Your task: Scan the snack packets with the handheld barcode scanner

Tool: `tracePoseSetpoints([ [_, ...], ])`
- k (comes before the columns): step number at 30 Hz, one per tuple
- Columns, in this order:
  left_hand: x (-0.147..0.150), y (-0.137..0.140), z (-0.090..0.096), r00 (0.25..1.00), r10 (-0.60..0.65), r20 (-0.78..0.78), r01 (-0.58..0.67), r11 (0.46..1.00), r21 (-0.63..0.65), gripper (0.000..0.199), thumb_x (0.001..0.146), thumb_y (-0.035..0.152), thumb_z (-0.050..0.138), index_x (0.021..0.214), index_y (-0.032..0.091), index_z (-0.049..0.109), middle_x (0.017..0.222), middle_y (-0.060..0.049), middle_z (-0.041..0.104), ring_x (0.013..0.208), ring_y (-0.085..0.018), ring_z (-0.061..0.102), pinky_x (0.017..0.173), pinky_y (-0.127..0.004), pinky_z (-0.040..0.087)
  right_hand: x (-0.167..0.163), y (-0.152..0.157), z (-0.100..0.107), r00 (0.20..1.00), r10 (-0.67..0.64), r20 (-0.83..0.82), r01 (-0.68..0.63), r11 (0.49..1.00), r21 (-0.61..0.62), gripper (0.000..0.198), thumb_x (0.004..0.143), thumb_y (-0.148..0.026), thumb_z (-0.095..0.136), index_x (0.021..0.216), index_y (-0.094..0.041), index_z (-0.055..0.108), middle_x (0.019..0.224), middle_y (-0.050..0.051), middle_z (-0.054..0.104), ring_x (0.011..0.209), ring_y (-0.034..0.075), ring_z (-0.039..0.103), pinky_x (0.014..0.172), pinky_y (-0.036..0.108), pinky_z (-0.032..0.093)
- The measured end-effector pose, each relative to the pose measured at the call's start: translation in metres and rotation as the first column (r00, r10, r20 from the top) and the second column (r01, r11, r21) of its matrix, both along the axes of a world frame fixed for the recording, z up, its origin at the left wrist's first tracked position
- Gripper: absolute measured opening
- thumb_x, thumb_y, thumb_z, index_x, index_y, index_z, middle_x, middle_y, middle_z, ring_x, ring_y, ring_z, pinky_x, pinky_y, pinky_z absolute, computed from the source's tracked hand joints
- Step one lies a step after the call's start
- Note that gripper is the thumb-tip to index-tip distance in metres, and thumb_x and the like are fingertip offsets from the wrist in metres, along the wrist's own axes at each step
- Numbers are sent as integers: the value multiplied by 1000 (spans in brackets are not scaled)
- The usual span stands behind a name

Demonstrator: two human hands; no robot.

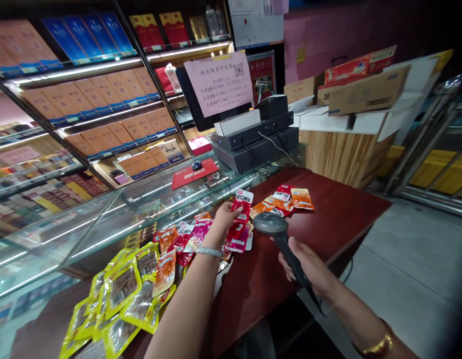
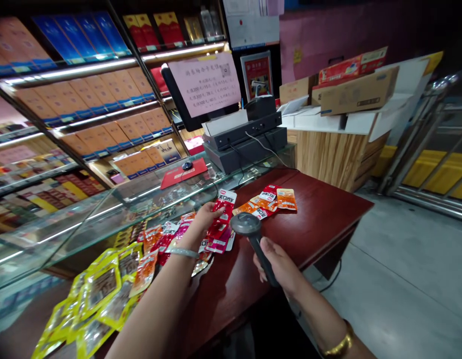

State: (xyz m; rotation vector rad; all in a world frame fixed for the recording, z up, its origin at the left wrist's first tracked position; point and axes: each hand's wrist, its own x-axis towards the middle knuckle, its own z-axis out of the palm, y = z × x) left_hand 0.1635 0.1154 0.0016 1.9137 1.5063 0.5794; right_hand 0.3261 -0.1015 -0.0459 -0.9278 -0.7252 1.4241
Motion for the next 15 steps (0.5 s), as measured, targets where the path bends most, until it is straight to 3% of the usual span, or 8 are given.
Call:
tracePoseSetpoints([
  [2,-16,-1,10,984,30,-178,-24,999,36,35,83,39,69,109,17,63,98,-10,75,88,-25,71,78,-33,52,3,-4,-5,1000,2,2,-2,1000,-14,57,84,-73,58,104,-19,57,56,-8,49,41,8,40,45,22,39],
  [5,-30,-3,22,819,178,-545,-35,964,263,45,77,42,72,113,16,62,111,-18,72,109,-37,64,93,-46,47,11,-10,-12,1000,-9,-17,9,999,-33,56,85,-72,58,102,-19,56,55,-8,48,40,7,38,43,21,36],
  [6,-30,-4,24,771,224,-596,-7,939,344,49,77,45,72,115,15,62,116,-19,70,116,-39,60,97,-50,44,13,-11,-14,1000,-11,-29,10,999,-31,56,86,-72,57,104,-19,56,55,-8,48,40,7,37,42,21,36],
  [8,-17,-4,23,757,230,-612,70,902,425,54,79,52,69,119,17,63,123,-19,67,123,-40,55,100,-50,41,18,-11,-17,998,-18,-54,17,1000,-23,57,87,-71,56,109,-19,56,55,-8,47,40,7,36,42,21,35],
  [11,23,1,9,802,31,-596,205,923,325,48,85,59,61,117,24,68,122,-13,69,119,-32,58,99,-41,44,23,-10,-19,997,-50,-62,49,999,-23,57,88,-71,55,112,-19,56,56,-8,48,40,8,37,43,23,37],
  [15,75,16,-14,761,-119,-638,316,926,204,47,84,56,63,112,19,71,120,-16,69,118,-31,60,99,-38,44,31,-9,-18,992,-121,-46,119,992,-52,59,85,-72,58,110,-19,57,57,-7,48,39,8,39,42,24,35],
])
